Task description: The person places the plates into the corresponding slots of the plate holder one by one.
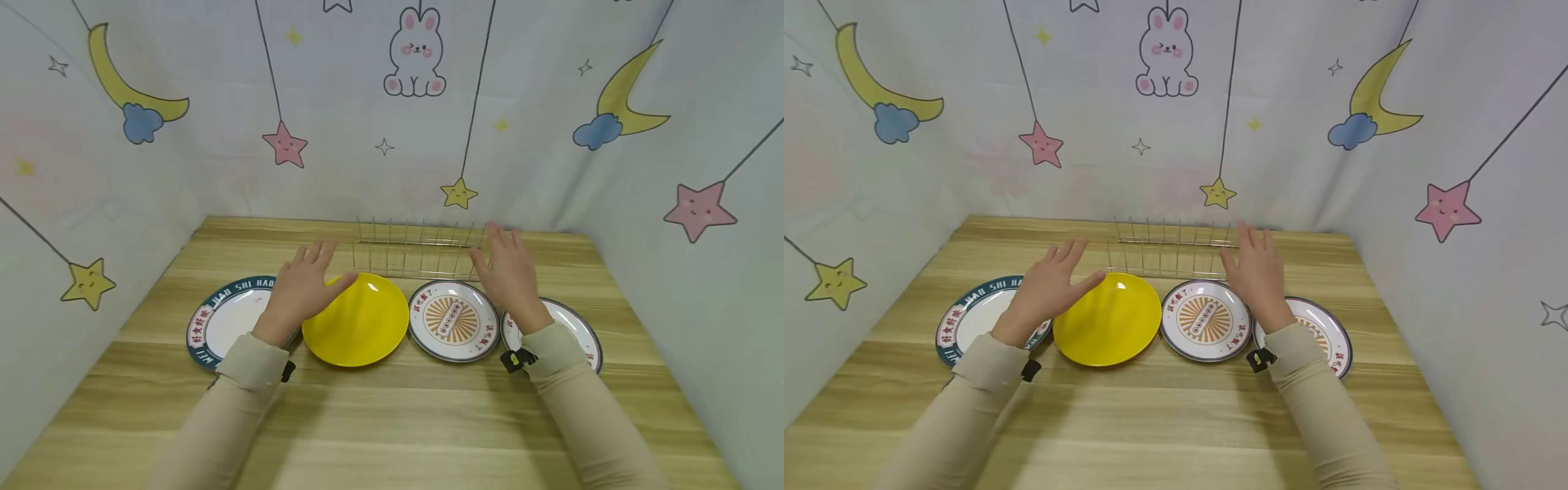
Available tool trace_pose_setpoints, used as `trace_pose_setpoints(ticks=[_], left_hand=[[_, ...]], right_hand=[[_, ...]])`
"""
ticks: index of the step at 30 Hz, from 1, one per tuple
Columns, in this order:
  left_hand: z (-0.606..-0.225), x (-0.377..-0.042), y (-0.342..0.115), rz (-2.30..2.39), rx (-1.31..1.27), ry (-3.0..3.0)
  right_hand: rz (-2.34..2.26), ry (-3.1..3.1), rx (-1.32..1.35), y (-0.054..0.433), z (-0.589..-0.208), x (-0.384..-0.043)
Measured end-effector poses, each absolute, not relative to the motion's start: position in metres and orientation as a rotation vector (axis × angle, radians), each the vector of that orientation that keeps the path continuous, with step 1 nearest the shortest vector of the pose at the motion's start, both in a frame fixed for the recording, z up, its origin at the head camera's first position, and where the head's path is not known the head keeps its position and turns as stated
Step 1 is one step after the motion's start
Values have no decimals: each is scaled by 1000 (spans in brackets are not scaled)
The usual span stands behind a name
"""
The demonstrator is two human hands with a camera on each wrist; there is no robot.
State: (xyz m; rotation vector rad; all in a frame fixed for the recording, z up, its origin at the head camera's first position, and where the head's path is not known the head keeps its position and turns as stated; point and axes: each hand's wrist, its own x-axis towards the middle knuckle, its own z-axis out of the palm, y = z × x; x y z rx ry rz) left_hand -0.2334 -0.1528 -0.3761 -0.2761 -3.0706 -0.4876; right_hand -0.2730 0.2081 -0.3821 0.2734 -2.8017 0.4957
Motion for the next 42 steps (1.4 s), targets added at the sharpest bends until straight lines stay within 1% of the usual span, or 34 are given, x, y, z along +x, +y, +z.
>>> trace_pose_setpoints(ticks=[8, 22, 42], left_hand=[[-380, -223, -170, -546, -238, -3106], [-384, -196, -197, -648, -150, -3143], [-397, -155, -247, -640, 26, -3088]], right_hand=[[599, -2801, 193, 218, -386, -280], [718, -2753, 116, 235, -401, -293], [767, -2686, 160, 237, -415, -302]])
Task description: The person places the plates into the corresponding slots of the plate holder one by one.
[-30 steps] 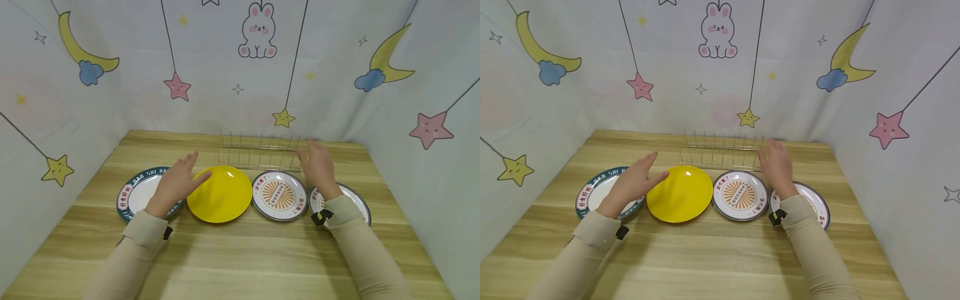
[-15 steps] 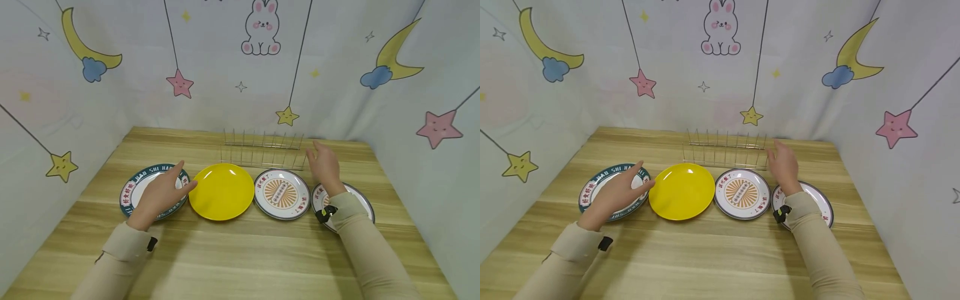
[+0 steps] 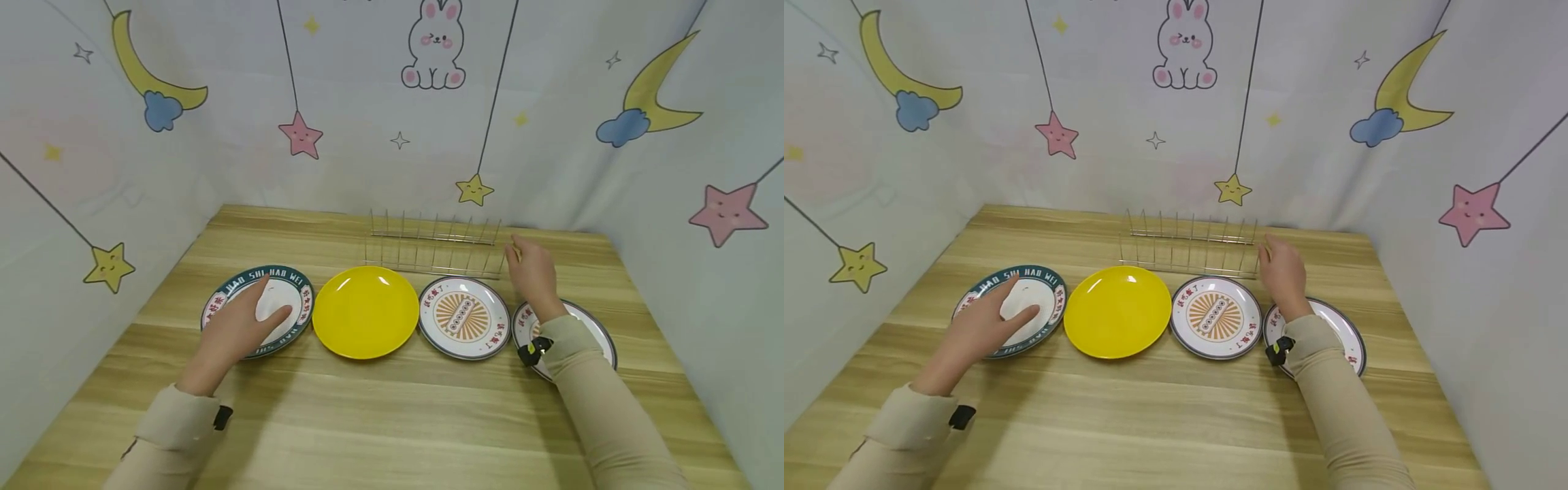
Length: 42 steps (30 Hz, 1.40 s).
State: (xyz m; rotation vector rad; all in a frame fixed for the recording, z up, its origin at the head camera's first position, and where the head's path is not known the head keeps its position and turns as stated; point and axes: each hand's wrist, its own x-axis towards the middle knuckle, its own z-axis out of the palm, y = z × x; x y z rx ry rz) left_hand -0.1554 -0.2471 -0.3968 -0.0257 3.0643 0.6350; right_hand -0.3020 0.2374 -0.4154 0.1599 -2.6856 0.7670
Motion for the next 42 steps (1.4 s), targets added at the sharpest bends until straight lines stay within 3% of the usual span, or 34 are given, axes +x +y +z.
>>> trace_pose_setpoints(ticks=[12, 42], left_hand=[[-409, -142, -275, 640, -169, 3033], [-422, -129, -309, 697, -244, 2911]], right_hand=[[823, -2628, 216, 236, -422, -304], [866, -2576, 191, 232, -422, -309]])
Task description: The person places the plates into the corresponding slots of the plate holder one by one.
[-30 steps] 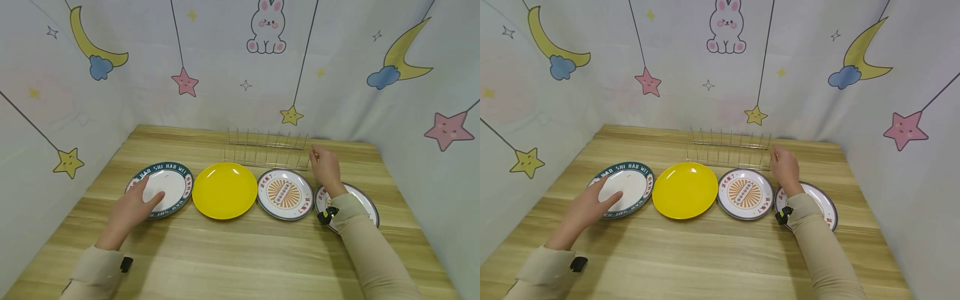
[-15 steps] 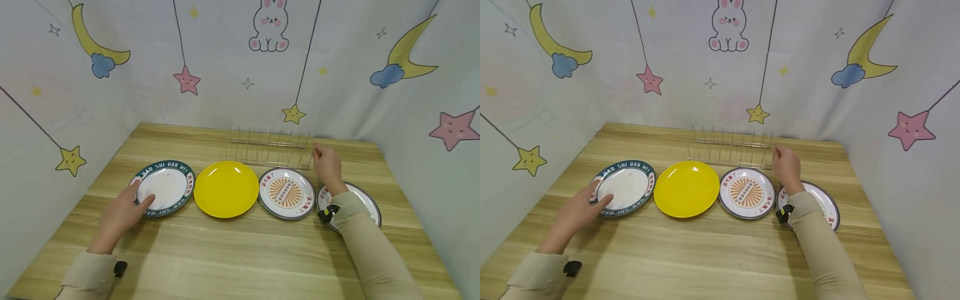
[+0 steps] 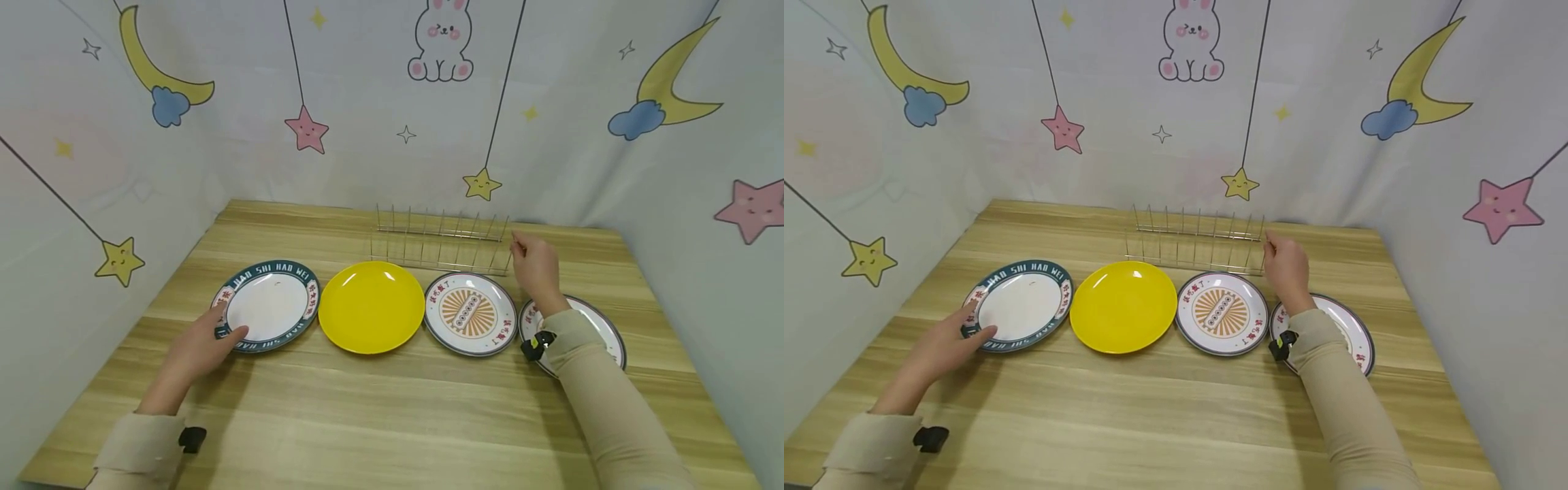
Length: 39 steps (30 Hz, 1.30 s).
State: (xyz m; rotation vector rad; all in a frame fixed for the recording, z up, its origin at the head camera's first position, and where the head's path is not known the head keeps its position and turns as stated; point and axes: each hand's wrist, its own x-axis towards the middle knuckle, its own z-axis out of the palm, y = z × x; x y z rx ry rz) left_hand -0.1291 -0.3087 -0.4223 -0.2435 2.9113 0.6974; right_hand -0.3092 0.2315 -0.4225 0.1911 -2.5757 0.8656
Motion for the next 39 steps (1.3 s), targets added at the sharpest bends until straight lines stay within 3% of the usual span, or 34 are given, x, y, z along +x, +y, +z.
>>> trace_pose_setpoints(ticks=[39], left_hand=[[-421, -135, -322, 1104, -490, 2733]], right_hand=[[865, -2611, 238, 234, -420, -313]])
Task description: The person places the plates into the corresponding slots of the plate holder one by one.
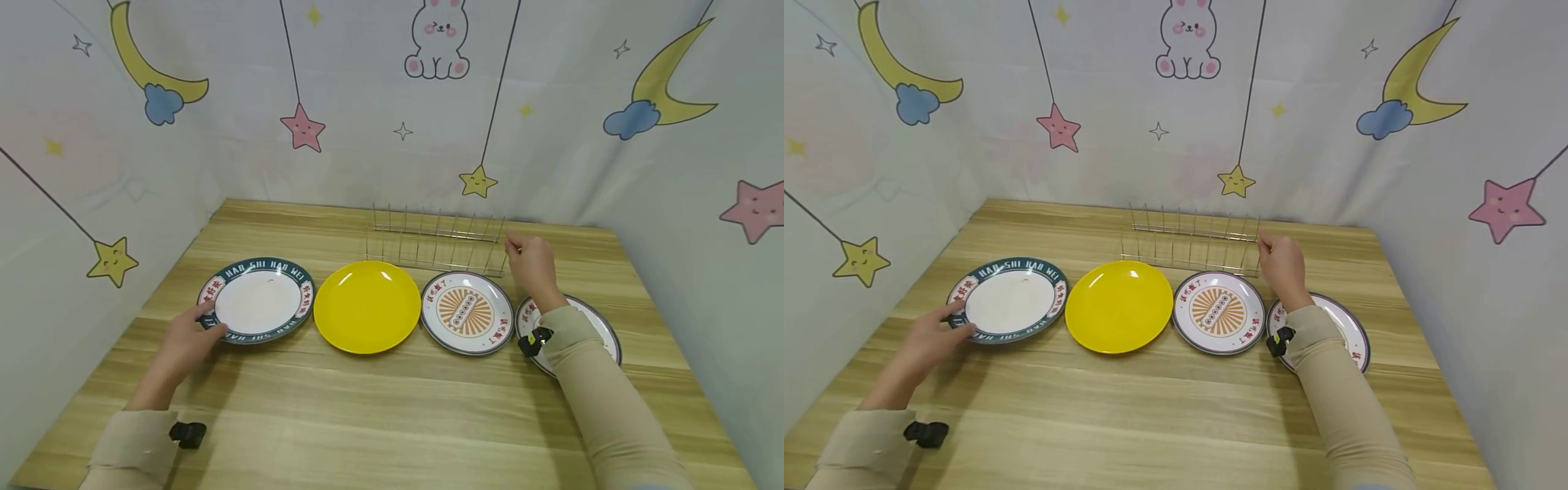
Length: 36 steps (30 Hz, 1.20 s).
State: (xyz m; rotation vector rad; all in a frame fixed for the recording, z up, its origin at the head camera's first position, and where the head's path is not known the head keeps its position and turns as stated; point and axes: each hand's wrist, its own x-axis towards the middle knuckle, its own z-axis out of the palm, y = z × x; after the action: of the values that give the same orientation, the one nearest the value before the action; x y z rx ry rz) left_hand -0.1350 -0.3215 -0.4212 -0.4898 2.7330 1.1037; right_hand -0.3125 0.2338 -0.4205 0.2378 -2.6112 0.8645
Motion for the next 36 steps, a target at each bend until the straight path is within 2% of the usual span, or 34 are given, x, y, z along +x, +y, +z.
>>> trace_pose_setpoints(ticks=[23, 36], left_hand=[[-412, -143, -313, 1350, -816, 2923], [-397, -145, -306, 1506, -854, 3139]], right_hand=[[877, -2615, 219, 231, -421, -311], [879, -2618, 211, 232, -420, -312]])
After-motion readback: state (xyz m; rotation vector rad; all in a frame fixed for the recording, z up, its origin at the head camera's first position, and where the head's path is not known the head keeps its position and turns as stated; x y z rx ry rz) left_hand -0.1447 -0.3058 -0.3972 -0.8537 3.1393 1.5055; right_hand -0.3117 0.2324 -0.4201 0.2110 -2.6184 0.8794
